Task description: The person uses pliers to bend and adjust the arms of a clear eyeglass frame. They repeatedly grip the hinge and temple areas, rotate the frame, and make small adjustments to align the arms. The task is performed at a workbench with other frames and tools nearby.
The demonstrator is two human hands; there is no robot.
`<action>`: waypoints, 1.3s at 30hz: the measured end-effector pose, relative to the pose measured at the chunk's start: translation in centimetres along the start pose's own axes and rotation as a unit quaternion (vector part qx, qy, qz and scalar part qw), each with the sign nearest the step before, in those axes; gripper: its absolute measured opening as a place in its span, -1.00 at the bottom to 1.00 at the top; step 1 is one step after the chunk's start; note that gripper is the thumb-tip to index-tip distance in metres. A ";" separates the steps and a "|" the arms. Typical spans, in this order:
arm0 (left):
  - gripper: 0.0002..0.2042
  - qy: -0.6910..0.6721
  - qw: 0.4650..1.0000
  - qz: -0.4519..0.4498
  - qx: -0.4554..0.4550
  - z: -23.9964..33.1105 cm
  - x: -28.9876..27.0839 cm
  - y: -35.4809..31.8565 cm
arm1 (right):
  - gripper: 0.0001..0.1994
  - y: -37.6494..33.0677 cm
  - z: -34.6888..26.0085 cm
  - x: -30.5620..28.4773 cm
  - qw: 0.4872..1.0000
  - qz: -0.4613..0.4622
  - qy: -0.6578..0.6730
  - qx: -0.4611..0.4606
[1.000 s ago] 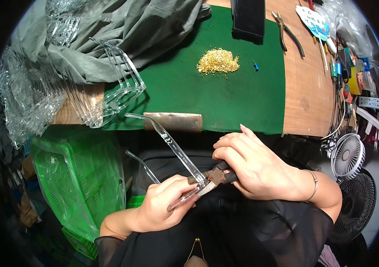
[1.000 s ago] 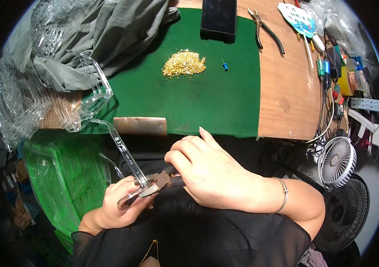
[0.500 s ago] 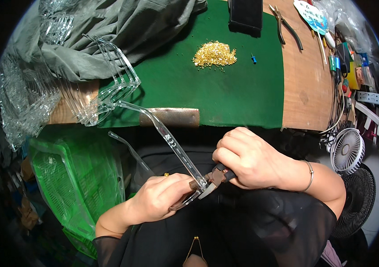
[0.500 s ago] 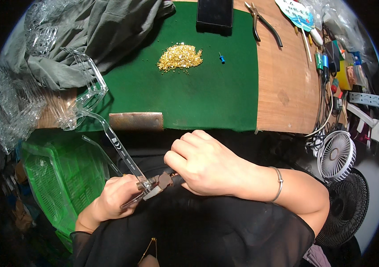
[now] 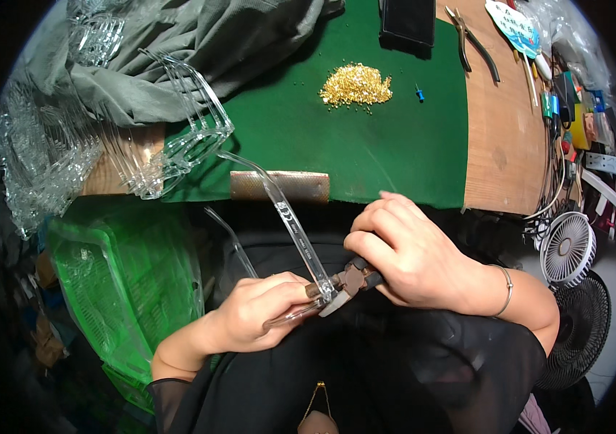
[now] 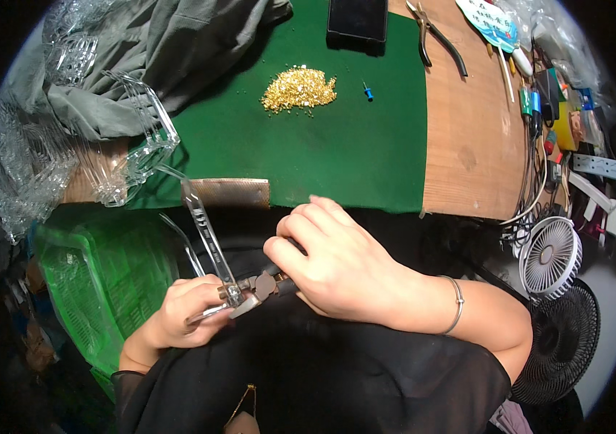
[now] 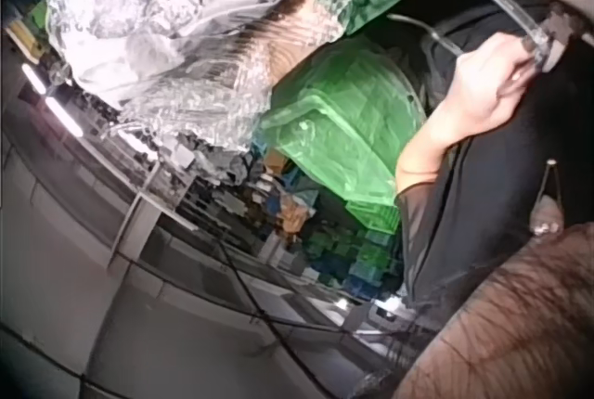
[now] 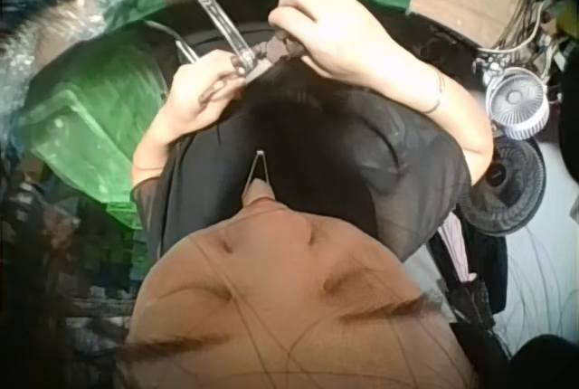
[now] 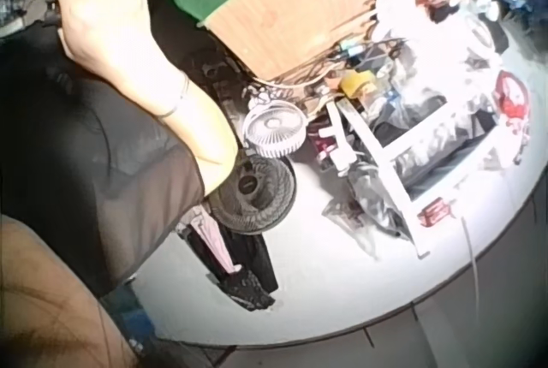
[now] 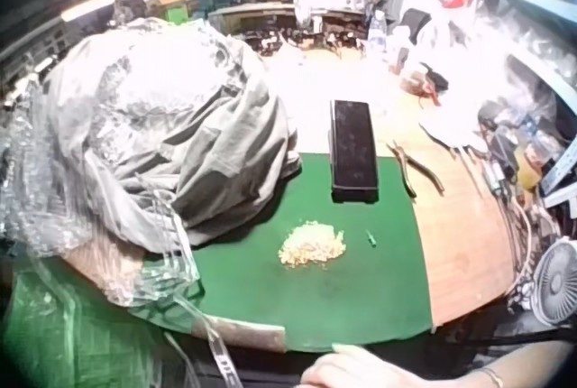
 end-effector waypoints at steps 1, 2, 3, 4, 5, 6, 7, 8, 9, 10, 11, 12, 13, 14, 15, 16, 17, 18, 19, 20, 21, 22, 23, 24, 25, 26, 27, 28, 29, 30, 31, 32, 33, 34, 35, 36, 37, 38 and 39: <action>-0.73 -0.056 0.998 0.003 -0.027 0.3 0.3 -0.2 | -0.76 0.0 -0.3 -0.8 0.999 -0.044 -0.005 0.021; -0.73 -0.115 0.992 0.003 -0.052 0.5 0.7 -0.4 | -0.77 0.0 -0.4 -0.8 0.999 -0.040 -0.010 0.021; -0.74 -0.137 0.989 0.001 -0.064 0.5 0.9 -0.6 | -0.77 0.0 -0.4 -0.9 0.999 -0.036 -0.015 0.022; -0.74 -0.149 0.987 -0.002 -0.066 0.6 0.8 -0.5 | -0.77 0.0 -0.5 -0.9 0.999 -0.032 -0.020 0.022; -0.74 -0.162 0.984 -0.003 -0.070 0.7 0.8 -0.5 | -0.77 0.0 -0.5 -0.9 0.999 -0.033 -0.021 0.021; -0.73 -0.175 0.982 -0.004 -0.074 0.7 0.8 -0.6 | -0.77 0.0 -0.4 -0.8 0.999 -0.033 -0.023 0.020; -0.73 -0.174 0.982 -0.002 -0.077 0.7 0.8 -0.6 | -0.77 0.1 -0.4 -0.7 0.999 -0.033 -0.024 0.019; -0.73 -0.174 0.981 0.001 -0.081 0.7 0.9 -0.6 | -0.76 0.1 -0.3 -0.7 0.999 -0.036 -0.022 0.018; -0.73 -0.173 0.981 0.005 -0.084 0.7 0.9 -0.7 | -0.76 0.1 -0.3 -0.7 0.999 -0.038 -0.020 0.016; -0.73 -0.174 0.981 0.005 -0.088 0.7 1.0 -0.7 | -0.76 0.1 -0.2 -0.6 0.999 -0.041 -0.018 0.015; -0.74 -0.176 0.980 0.005 -0.090 0.7 1.0 -0.8 | -0.76 0.1 -0.3 -0.7 0.999 -0.046 -0.014 0.014; -0.74 -0.178 0.980 0.005 -0.093 0.7 1.0 -0.8 | -0.75 0.1 -0.4 -0.8 0.999 -0.051 -0.010 0.012; -0.73 -0.177 0.979 0.007 -0.097 0.8 1.0 -0.8 | -0.74 0.1 -0.4 -0.9 0.998 -0.055 -0.007 0.011; -0.73 -0.177 0.979 0.008 -0.100 0.9 1.1 -0.8 | -0.73 0.0 -0.4 -0.9 0.998 -0.059 -0.002 0.008; -0.73 -0.176 0.979 0.010 -0.104 0.9 1.1 -0.8 | -0.71 0.0 -0.3 -0.9 0.998 -0.064 0.002 0.004; -0.72 -0.149 0.984 0.012 -0.098 0.9 1.1 -0.8 | -0.70 -0.1 -0.3 -0.9 0.998 -0.068 0.006 0.001; -0.72 -0.121 0.988 0.015 -0.093 0.9 1.1 -0.8 | -0.68 -0.2 -0.3 -0.8 0.997 -0.070 0.013 0.002; -0.71 -0.094 0.992 0.018 -0.088 0.9 1.1 -0.7 | -0.67 -0.3 -0.3 -0.7 0.997 -0.072 0.021 0.004; -0.70 -0.062 0.995 0.030 -0.072 0.9 1.0 -0.6 | -0.66 -0.4 -0.2 -0.6 0.997 -0.074 0.028 0.006; -0.70 -0.031 0.997 0.041 -0.057 0.9 1.0 -0.4 | -0.66 -0.4 -0.2 -0.5 0.997 -0.072 0.030 0.006; -0.69 0.001 0.998 0.053 -0.041 0.9 1.0 -0.3 | -0.65 -0.4 -0.1 -0.4 0.997 -0.070 0.033 0.005; -0.69 -0.002 0.998 0.052 -0.042 0.9 1.1 -0.2 | -0.65 -0.4 0.1 -0.3 0.997 -0.069 0.035 0.005; -0.69 -0.004 0.998 0.051 -0.043 0.9 1.1 -0.2 | -0.66 -0.5 0.1 -0.1 0.998 -0.061 0.034 0.002; -0.69 -0.007 0.998 0.050 -0.045 0.9 1.1 -0.1 | -0.66 -0.6 0.2 0.3 0.998 -0.053 0.034 -0.001; -0.72 -0.012 0.997 0.057 -0.052 0.8 1.3 -0.1 | -0.67 -0.6 0.3 0.6 0.998 -0.046 0.033 -0.004; -0.74 -0.016 0.996 0.064 -0.060 0.8 1.5 -0.1 | -0.67 -0.7 0.4 0.9 0.999 -0.048 0.022 0.005; -0.77 -0.021 0.995 0.072 -0.068 0.9 1.8 -0.1 | -0.67 -0.8 0.5 1.2 0.999 -0.050 0.011 0.014; -0.77 -0.028 0.994 0.080 -0.075 0.9 2.0 -0.2 | -0.67 -0.9 0.4 1.4 0.998 -0.053 -0.001 0.023; -0.76 -0.033 0.992 0.091 -0.082 1.0 2.1 -0.1 | -0.67 -0.9 0.3 1.4 0.998 -0.054 -0.003 0.029; -0.76 -0.038 0.990 0.102 -0.088 1.1 2.2 -0.2 | -0.68 -1.0 0.1 1.4 0.998 -0.055 -0.006 0.036; -0.79 -0.073 0.985 0.102 -0.118 1.4 2.4 -0.4 | -0.68 -1.0 0.1 1.4 0.997 -0.057 -0.009 0.042; -0.80 -0.148 0.974 0.092 -0.143 1.6 2.3 -0.3 | -0.68 -0.8 0.2 1.1 0.997 -0.060 0.016 0.040; -0.80 -0.222 0.957 0.081 -0.167 1.8 2.2 -0.2 | -0.68 -0.6 0.3 0.9 0.996 -0.064 0.041 0.037; -0.80 -0.294 0.934 0.069 -0.188 1.8 2.1 -0.2 | -0.69 -0.5 0.4 0.6 0.995 -0.068 0.066 0.036; -0.80 -0.327 0.927 0.065 -0.174 1.5 2.2 -0.4 | -0.66 -0.5 0.2 -0.1 0.990 -0.102 0.088 0.047; -0.79 -0.340 0.921 0.085 -0.172 1.7 2.2 -0.4 | -0.66 -0.4 -0.1 -0.9 0.991 -0.098 0.077 0.054; -0.78 -0.353 0.914 0.105 -0.171 2.0 2.1 -0.4 | -0.66 -0.3 -0.2 -1.6 0.991 -0.095 0.067 0.062; -0.77 -0.368 0.906 0.121 -0.171 2.1 2.1 -0.5 | -0.66 -0.4 -0.5 -2.0 0.992 -0.090 0.059 0.073; -0.76 -0.370 0.905 0.122 -0.172 2.1 2.1 -0.5 | -0.62 -0.4 -0.6 -2.2 0.990 -0.102 0.053 0.077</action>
Point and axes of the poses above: each hand's wrist, its own y-axis towards the middle knuckle, its own x-axis out of the palm, z = x × y, the point moved 1 cm from there along y, towards the middle knuckle, and after that the axes turned 12 degrees about -z, right-handed, at the moved point
